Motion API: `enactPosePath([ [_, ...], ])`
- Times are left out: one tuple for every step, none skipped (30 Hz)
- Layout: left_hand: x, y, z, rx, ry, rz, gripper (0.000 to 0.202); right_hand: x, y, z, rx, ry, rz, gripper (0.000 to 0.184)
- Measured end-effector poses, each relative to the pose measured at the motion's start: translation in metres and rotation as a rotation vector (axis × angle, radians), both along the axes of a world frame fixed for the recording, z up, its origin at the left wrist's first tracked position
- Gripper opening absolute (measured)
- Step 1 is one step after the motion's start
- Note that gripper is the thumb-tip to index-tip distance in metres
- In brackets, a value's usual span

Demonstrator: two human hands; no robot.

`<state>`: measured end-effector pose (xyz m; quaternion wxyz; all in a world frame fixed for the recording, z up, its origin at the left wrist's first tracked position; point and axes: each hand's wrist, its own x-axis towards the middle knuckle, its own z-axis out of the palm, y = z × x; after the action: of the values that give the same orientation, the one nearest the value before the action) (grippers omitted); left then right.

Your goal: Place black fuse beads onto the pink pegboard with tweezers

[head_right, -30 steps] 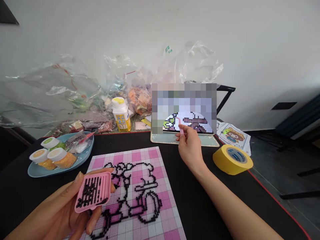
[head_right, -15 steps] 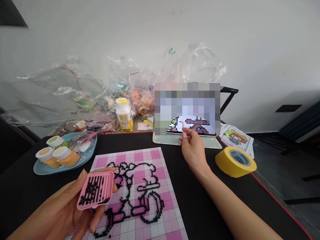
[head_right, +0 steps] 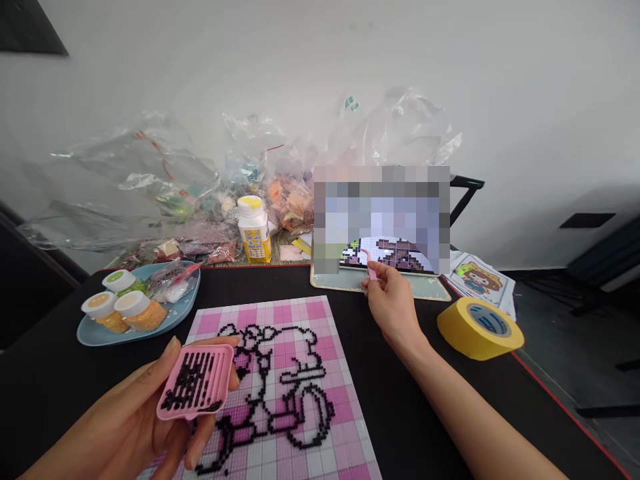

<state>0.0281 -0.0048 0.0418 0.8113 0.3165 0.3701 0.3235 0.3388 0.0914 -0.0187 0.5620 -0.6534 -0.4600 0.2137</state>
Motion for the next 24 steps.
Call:
enactPosePath([
  [0.000, 0.000, -0.001, 0.012, 0.008, -0.004, 0.041, 0.000, 0.000, 0.000, 0.001, 0.005, 0.004, 0.033],
  [0.000, -0.001, -0.001, 0.020, 0.017, -0.005, 0.039, 0.000, 0.000, -0.001, 0.003, 0.009, 0.008, 0.032],
  [0.000, -0.001, -0.002, 0.028, 0.023, -0.005, 0.040, 0.001, 0.000, -0.002, 0.005, 0.013, 0.014, 0.031],
  [0.001, -0.001, -0.002, 0.030, 0.027, -0.004, 0.040, 0.001, 0.000, -0.002, 0.006, 0.017, 0.023, 0.030],
  [0.001, -0.001, -0.002, 0.028, 0.026, 0.006, 0.040, 0.001, 0.000, -0.003, 0.007, 0.021, 0.033, 0.029],
  [0.002, -0.001, -0.001, 0.023, 0.022, 0.017, 0.041, 0.001, 0.000, -0.003, 0.009, 0.025, 0.042, 0.029],
  [0.003, -0.001, -0.001, 0.024, 0.015, 0.024, 0.042, 0.001, 0.000, -0.002, 0.013, 0.028, 0.049, 0.028],
  [0.003, 0.000, -0.001, 0.022, 0.010, 0.032, 0.043, 0.000, 0.000, -0.001, 0.021, 0.030, 0.053, 0.028],
  [0.003, 0.000, -0.001, 0.021, 0.009, 0.032, 0.045, -0.001, -0.001, 0.000, 0.032, 0.032, 0.056, 0.028],
  [0.003, 0.001, -0.002, 0.019, 0.006, 0.031, 0.047, -0.003, -0.002, 0.003, 0.046, 0.032, 0.060, 0.029],
  [0.003, 0.001, -0.003, 0.017, 0.002, 0.027, 0.051, -0.006, -0.004, 0.006, 0.062, 0.030, 0.071, 0.031],
  [0.002, 0.002, -0.004, 0.013, -0.004, 0.027, 0.055, -0.010, -0.007, 0.009, 0.080, 0.028, 0.093, 0.032],
  [0.002, 0.003, -0.005, 0.012, -0.010, 0.038, 0.058, -0.014, -0.011, 0.013, 0.096, 0.024, 0.124, 0.031],
  [0.002, 0.003, -0.006, 0.011, -0.017, 0.049, 0.061, -0.020, -0.015, 0.016, 0.111, 0.020, 0.164, 0.031],
  [0.001, 0.004, -0.008, 0.012, -0.023, 0.062, 0.063, -0.026, -0.020, 0.020, 0.123, 0.013, 0.205, 0.030],
  [0.001, 0.004, -0.009, 0.014, -0.028, 0.070, 0.064, -0.032, -0.025, 0.022, 0.128, 0.003, 0.250, 0.029],
  [0.001, 0.004, -0.010, 0.016, -0.034, 0.071, 0.065, -0.038, -0.031, 0.025, 0.135, -0.017, 0.309, 0.027],
  [0.000, 0.004, -0.011, 0.018, -0.042, 0.064, 0.066, -0.044, -0.037, 0.027, 0.173, -0.086, 0.410, 0.023],
  [0.000, 0.003, -0.012, 0.022, -0.048, 0.052, 0.067, -0.049, -0.043, 0.029, 0.211, -0.180, 0.503, 0.017],
  [-0.001, 0.003, -0.013, 0.025, -0.053, 0.037, 0.069, -0.053, -0.048, 0.030, 0.264, -0.272, 0.580, 0.013],
  [-0.001, 0.003, -0.013, 0.031, -0.056, 0.022, 0.070, -0.057, -0.053, 0.031, 0.327, -0.341, 0.665, 0.013],
  [-0.002, 0.003, -0.014, 0.037, -0.059, 0.011, 0.071, -0.060, -0.057, 0.032, 0.385, -0.384, 0.757, 0.016],
  [-0.002, 0.003, -0.014, 0.040, -0.058, 0.005, 0.071, -0.062, -0.060, 0.033, 0.434, -0.413, 0.846, 0.018],
  [-0.002, 0.003, -0.014, 0.041, -0.055, 0.002, 0.071, -0.064, -0.063, 0.034, 0.454, -0.442, 0.899, 0.018],
])
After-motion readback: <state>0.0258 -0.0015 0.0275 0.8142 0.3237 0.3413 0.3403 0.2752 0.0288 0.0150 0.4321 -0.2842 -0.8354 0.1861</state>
